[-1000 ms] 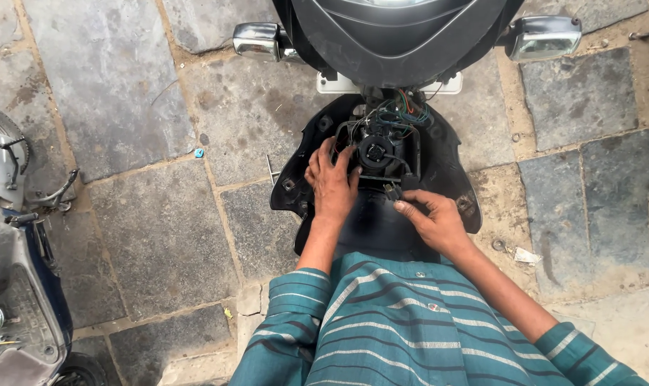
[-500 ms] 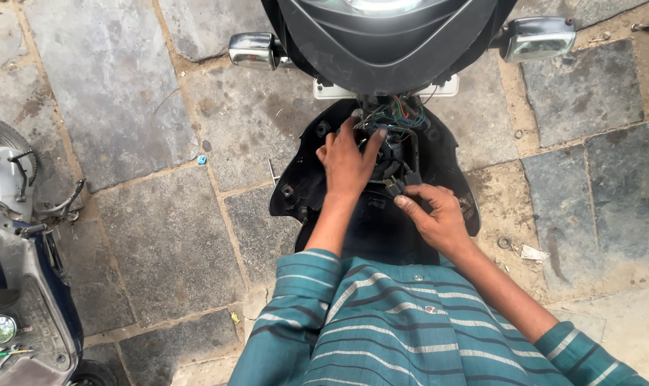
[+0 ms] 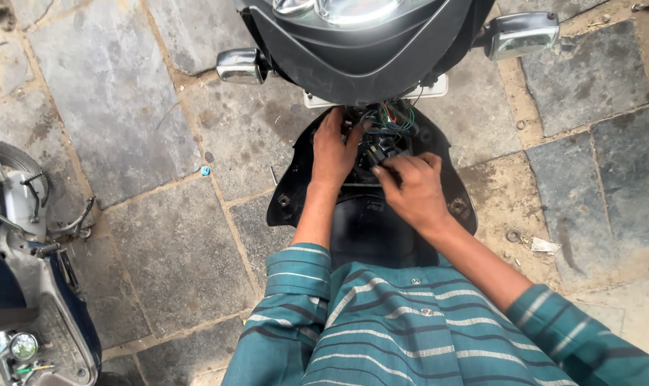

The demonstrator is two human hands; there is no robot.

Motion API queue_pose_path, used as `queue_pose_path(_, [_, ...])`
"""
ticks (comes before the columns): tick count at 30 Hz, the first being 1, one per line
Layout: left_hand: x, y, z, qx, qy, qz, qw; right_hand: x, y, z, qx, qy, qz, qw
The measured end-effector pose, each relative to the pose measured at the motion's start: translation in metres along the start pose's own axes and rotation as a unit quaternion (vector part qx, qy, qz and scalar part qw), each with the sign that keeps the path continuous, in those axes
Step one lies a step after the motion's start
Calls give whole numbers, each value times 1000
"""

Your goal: The person removes a black plastic cover from the front of a motorcycle, revealing the internal wiring and components. They then open a cardboard box to retrieve a new part, which they proceed to install into the motorcycle's front assembly by hand, connecting it to the existing wiring.

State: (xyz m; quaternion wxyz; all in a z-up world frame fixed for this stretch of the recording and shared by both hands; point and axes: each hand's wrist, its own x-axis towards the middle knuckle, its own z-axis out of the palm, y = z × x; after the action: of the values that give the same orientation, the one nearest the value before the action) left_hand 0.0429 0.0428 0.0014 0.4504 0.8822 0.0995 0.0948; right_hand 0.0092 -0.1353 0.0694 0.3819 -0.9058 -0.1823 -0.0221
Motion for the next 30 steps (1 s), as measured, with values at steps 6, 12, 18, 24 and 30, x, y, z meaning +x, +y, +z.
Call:
queue_pose_path(6, [14,-8,-3,-108,-47,-24,993,19,-5,5,-75,-20,-11,997])
queue_pose_path(12, [19,-15,5,-197,-124,-183,955,28,-4,4,-92,-13,-66,994])
queue_pose_path(18, [13,-18,6,-295,-158,-240,911,28,-3,2,-63,-8,-52,997])
queue_pose_path(24, [7,-21,7,-373,-171,-285,866,22,-3,4,-34,-8,-36,999])
queue_pose_path(30, [7,-15,5,-369,-183,-277,868,24,-1,0,-25,-13,-5,1000])
